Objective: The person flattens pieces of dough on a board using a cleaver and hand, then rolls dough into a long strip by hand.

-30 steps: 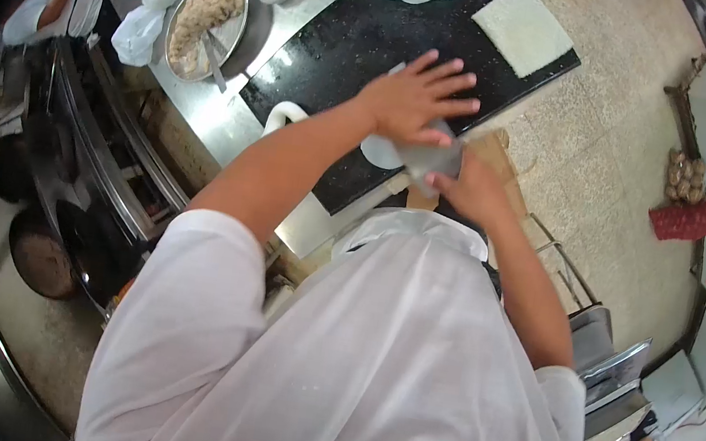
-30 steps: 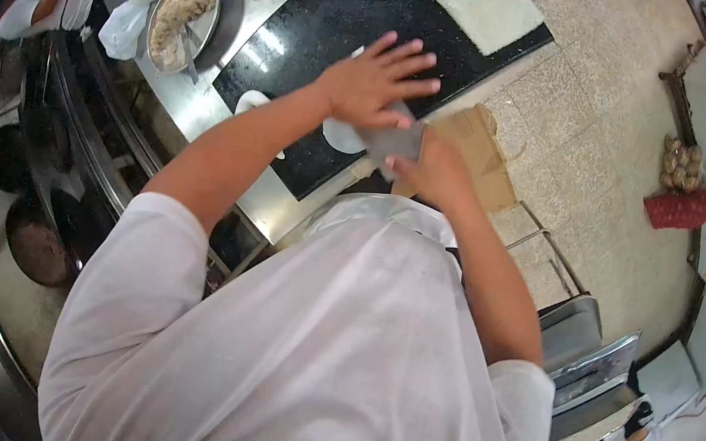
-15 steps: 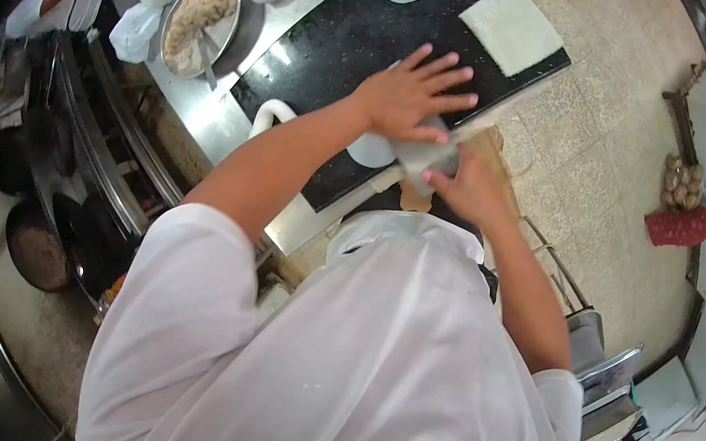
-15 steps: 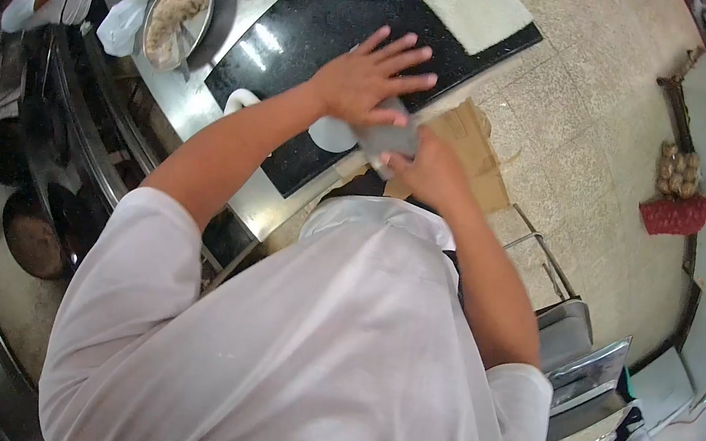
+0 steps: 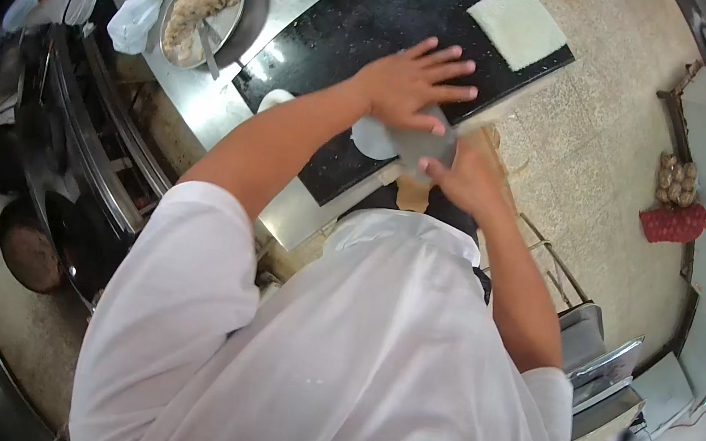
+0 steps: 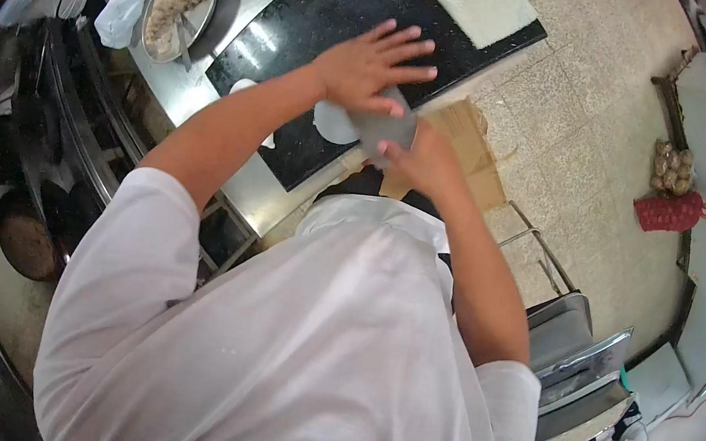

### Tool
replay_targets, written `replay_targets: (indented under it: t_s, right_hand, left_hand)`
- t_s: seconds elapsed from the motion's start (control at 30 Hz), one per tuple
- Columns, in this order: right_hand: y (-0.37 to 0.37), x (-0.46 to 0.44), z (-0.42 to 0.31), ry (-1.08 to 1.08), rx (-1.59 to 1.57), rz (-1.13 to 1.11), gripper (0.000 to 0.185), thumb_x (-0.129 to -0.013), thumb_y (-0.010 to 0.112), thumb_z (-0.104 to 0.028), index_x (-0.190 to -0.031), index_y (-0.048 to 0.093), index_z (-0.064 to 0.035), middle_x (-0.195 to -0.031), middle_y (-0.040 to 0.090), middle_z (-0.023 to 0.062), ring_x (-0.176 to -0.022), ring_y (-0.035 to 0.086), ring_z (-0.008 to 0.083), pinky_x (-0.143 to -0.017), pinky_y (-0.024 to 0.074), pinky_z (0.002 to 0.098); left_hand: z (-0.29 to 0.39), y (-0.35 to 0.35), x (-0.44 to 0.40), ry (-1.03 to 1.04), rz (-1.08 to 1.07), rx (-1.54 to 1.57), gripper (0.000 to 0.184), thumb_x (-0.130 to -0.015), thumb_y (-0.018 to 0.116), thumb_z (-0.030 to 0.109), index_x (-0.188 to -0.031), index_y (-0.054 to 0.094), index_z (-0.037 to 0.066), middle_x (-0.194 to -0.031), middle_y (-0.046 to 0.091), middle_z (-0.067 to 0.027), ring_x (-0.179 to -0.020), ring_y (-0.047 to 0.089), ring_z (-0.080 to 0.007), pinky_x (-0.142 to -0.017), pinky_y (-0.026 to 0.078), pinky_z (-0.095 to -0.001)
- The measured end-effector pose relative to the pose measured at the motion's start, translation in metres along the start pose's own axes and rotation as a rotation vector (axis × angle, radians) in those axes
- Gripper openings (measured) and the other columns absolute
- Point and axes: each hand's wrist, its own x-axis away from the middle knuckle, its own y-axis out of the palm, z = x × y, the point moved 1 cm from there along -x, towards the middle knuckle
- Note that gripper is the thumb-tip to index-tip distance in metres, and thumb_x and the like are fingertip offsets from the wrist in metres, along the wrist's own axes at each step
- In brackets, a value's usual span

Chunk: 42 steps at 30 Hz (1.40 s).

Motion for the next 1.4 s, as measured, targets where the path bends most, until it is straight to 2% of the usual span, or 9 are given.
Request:
replay_targets:
  t_s: [0.1, 0.37, 0.4, 0.5, 0.57, 0.63, 0.7, 0.97, 1.4]
  right_hand:
    - [0.047, 0.026, 0.036, -0.231, 0.117, 0.1, 0.072, -0.082, 0.082, -0.037, -0.133, 0.056, 0.0054, -0.118, 0.068, 0.03, -0.109, 0.068, 0.0459, -0.096, 0.0526, 0.048]
    - [-0.033, 0.002, -0.003, 0.018, 0.189, 0.209, 0.064, -0.08, 0.085, -0.035, -0.121, 0.056, 0.0032, -0.1, 0.071, 0.0303, -0.097, 0.07, 0.0472, -0.081, 0.0553, 0.0509]
    - [-0.034, 0.004, -0.007, -0.012, 0.238, 0.258, 0.061, -0.081, 0.084, -0.035, -0.119, 0.055, 0.0028, -0.098, 0.071, 0.0308, -0.095, 0.07, 0.0481, -0.079, 0.0554, 0.0515]
    - [-0.02, 0.015, -0.015, 0.044, 0.148, 0.336, 0.06, -0.085, 0.079, -0.034, -0.123, 0.05, 0.0038, -0.102, 0.07, 0.031, -0.097, 0.068, 0.0505, -0.082, 0.0542, 0.054]
    - [0.019, 0.043, -0.001, 0.004, 0.107, 0.355, 0.058, -0.086, 0.078, -0.032, -0.122, 0.05, 0.0045, -0.1, 0.07, 0.0322, -0.096, 0.068, 0.0514, -0.081, 0.054, 0.0539]
    - [0.059, 0.078, 0.025, -0.107, 0.065, 0.382, 0.056, -0.087, 0.077, -0.029, -0.122, 0.049, 0.0058, -0.096, 0.069, 0.0338, -0.093, 0.067, 0.053, -0.08, 0.0535, 0.0538]
    - [0.069, 0.119, 0.032, -0.03, 0.092, 0.264, 0.054, -0.088, 0.076, -0.027, -0.122, 0.05, 0.0061, -0.094, 0.069, 0.0337, -0.09, 0.067, 0.0531, -0.078, 0.0532, 0.0536]
    - [0.0, 0.091, 0.002, -0.026, 0.128, 0.33, 0.033, -0.091, 0.072, -0.021, -0.112, 0.059, 0.0014, -0.093, 0.07, 0.0299, -0.09, 0.067, 0.0501, -0.078, 0.0525, 0.0547]
    - [-0.012, 0.002, 0.008, -0.486, 0.191, -0.217, 0.045, -0.088, 0.075, -0.024, -0.118, 0.057, 0.004, -0.092, 0.071, 0.0267, -0.095, 0.069, 0.0481, -0.085, 0.0532, 0.0544]
  left_hand:
    - [0.046, 0.007, 0.036, 0.061, -0.065, 0.111, 0.078, -0.09, 0.056, 0.072, -0.155, 0.047, 0.03, -0.165, 0.035, -0.0067, -0.156, 0.024, -0.0327, -0.126, 0.011, -0.0608]
    - [0.002, 0.001, -0.039, 0.028, 0.123, -0.073, 0.076, -0.091, 0.057, 0.07, -0.156, 0.043, 0.033, -0.165, 0.035, -0.0064, -0.155, 0.027, -0.0311, -0.125, 0.011, -0.0606]
    - [-0.005, -0.004, -0.042, 0.092, 0.347, -0.185, 0.072, -0.09, 0.057, 0.073, -0.145, 0.058, 0.026, -0.149, 0.056, -0.0133, -0.141, 0.049, -0.0336, -0.118, 0.032, -0.0565]
    - [-0.016, -0.012, -0.041, -0.131, 0.484, -0.214, 0.073, -0.089, 0.055, 0.076, -0.147, 0.054, 0.031, -0.149, 0.054, -0.0082, -0.141, 0.048, -0.0297, -0.117, 0.033, -0.0527]
    - [-0.018, -0.022, -0.031, -0.22, 0.517, -0.044, 0.07, -0.086, 0.063, 0.074, -0.135, 0.064, 0.023, -0.124, 0.069, -0.0113, -0.116, 0.065, -0.0312, -0.101, 0.049, -0.0469]
    - [-0.002, -0.044, -0.006, -0.673, -0.122, 0.359, 0.065, -0.082, 0.071, 0.069, -0.115, 0.072, 0.013, -0.101, 0.075, -0.0152, -0.095, 0.072, -0.0351, -0.085, 0.056, -0.0461]
    - [0.012, -0.035, 0.023, -0.583, -0.318, 0.554, 0.061, -0.079, 0.075, 0.066, -0.098, 0.072, 0.009, -0.091, 0.074, -0.0187, -0.087, 0.073, -0.038, -0.077, 0.057, -0.0489]
    - [0.054, -0.018, 0.083, -0.913, 0.44, 0.728, 0.034, -0.087, 0.075, 0.022, -0.116, 0.068, 0.006, -0.097, 0.074, -0.0186, -0.089, 0.073, -0.0368, -0.08, 0.056, -0.0458]
    - [0.083, -0.041, 0.077, -1.158, 0.79, 0.932, 0.03, -0.099, 0.069, 0.017, -0.127, 0.068, 0.006, -0.099, 0.072, -0.0033, -0.087, 0.064, -0.0084, -0.076, 0.053, -0.0259]
